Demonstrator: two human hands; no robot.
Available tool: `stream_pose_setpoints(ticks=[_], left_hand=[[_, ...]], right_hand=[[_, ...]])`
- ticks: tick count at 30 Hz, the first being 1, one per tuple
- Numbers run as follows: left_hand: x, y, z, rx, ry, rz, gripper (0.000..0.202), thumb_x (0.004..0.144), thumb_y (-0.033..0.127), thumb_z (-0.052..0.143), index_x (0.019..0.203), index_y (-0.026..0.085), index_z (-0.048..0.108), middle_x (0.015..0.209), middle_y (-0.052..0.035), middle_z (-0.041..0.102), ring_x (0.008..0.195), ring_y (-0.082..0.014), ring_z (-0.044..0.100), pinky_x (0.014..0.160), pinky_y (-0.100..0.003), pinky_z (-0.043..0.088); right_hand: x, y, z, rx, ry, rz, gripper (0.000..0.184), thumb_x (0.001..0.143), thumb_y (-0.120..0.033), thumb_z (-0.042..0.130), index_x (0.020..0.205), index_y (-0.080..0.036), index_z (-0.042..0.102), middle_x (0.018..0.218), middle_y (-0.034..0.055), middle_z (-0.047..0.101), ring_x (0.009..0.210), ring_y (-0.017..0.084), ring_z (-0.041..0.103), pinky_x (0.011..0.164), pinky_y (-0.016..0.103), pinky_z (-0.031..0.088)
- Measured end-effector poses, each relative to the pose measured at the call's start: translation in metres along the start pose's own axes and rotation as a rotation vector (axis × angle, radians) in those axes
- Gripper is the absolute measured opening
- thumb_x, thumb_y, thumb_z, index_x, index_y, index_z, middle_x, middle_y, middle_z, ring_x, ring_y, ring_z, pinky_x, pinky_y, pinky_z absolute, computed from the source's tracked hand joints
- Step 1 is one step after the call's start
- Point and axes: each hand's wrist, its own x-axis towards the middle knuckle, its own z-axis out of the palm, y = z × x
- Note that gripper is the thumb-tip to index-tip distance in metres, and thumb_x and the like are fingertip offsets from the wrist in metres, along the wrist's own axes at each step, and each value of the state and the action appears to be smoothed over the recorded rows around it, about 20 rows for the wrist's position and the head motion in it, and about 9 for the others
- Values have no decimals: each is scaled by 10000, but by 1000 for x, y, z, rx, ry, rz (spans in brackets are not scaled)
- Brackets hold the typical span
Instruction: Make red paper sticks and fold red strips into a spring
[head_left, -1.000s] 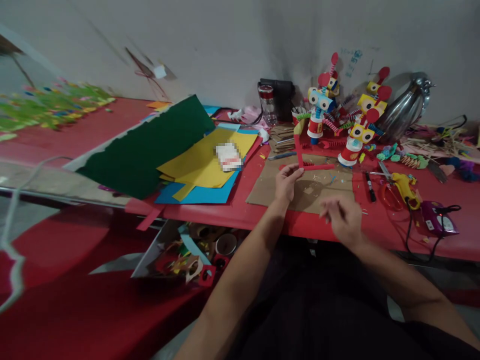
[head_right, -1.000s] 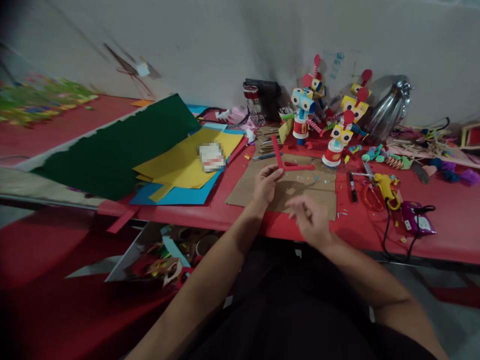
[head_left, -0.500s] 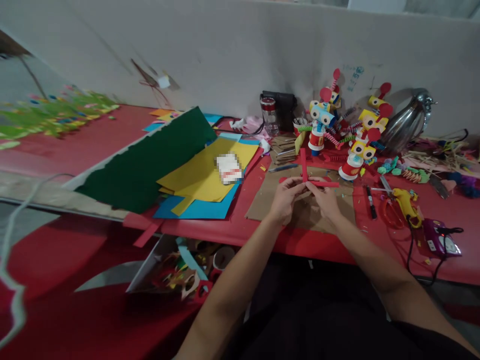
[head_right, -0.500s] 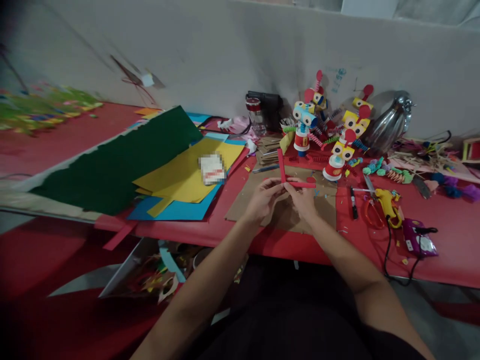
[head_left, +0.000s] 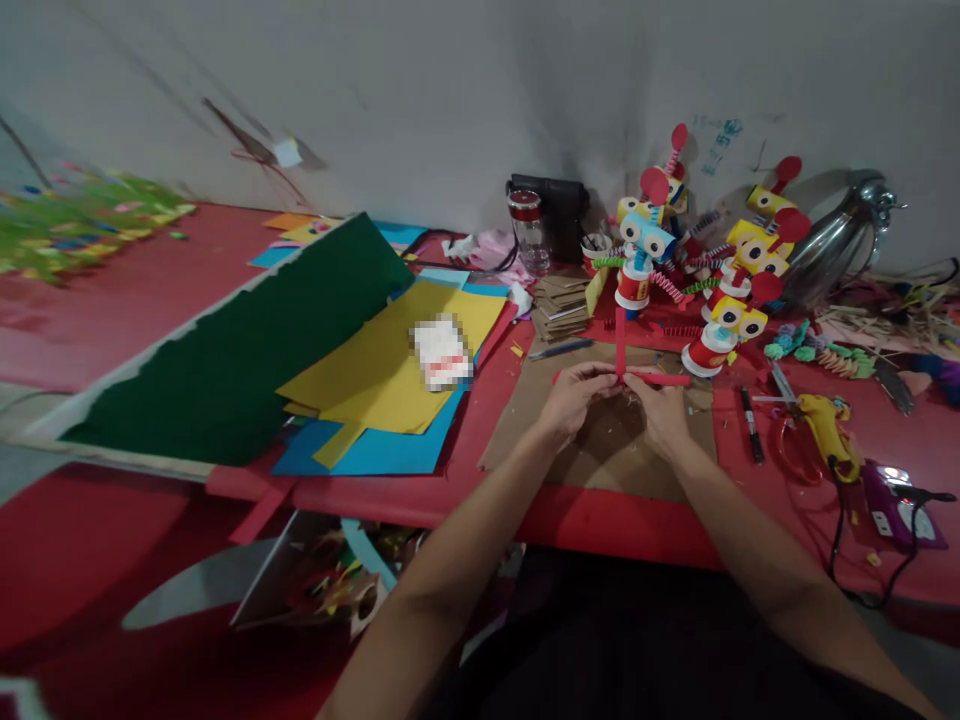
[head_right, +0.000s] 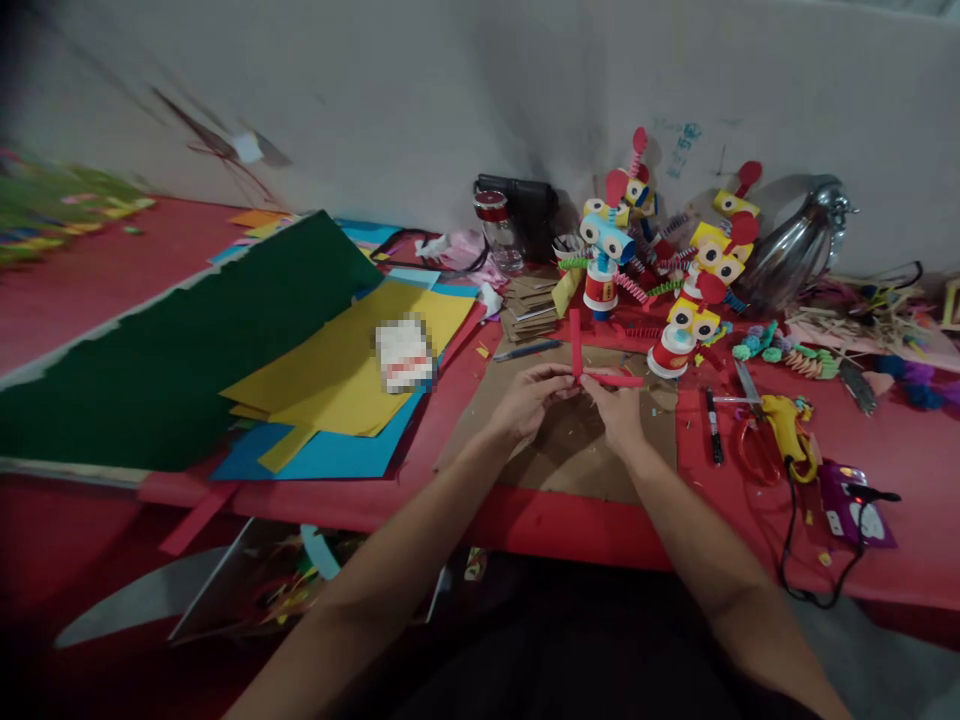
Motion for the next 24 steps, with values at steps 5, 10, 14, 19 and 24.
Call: stream_pose_setpoints(ticks=[5, 10, 14, 19, 24], left_hand=[[-2, -10, -2, -64, 58, -52, 237, 488, 220, 831, 676, 164, 698, 686, -21, 710, 658, -136, 663, 768, -319, 547], [-3, -15, -7, -113, 102, -50, 210, 520, 193, 811, 698, 167, 702, 664, -8, 699, 650, -121, 661, 793, -307, 535], [-2, -15, -7, -70, 81, -2, 142, 537, 203, 795, 645, 171, 709, 650, -9, 692, 620, -111, 639, 716, -266, 530], [-1, -14, -5, 72, 50, 54, 53, 576, 191, 754, 615, 176, 721, 636, -8, 684, 578, -99, 603, 626, -223, 501], [1, -12, -8, 190, 60, 74, 73, 592, 187, 739, 663, 171, 741, 605, -10, 669, 543, -105, 574, 549, -220, 456]], right_hand=[[-1, -1, 1, 96, -30, 167, 196, 574, -327, 740, 736, -231, 683, 663, -25, 670, 638, 140, 590, 676, 292, 491], [3, -1, 6, 159, -82, 256, 188, 551, -332, 741, 681, -230, 651, 612, -44, 625, 606, 124, 568, 648, 275, 472], [6, -2, 3, 217, -78, 303, 163, 520, -284, 733, 646, -230, 645, 614, -52, 618, 587, 106, 550, 623, 251, 470], [7, 0, -4, 187, -120, 316, 160, 555, -321, 713, 659, -235, 627, 648, -46, 627, 656, 133, 595, 685, 278, 498], [3, 0, -5, 167, -158, 245, 219, 575, -323, 732, 755, -242, 635, 722, -42, 656, 728, 143, 621, 733, 288, 501]])
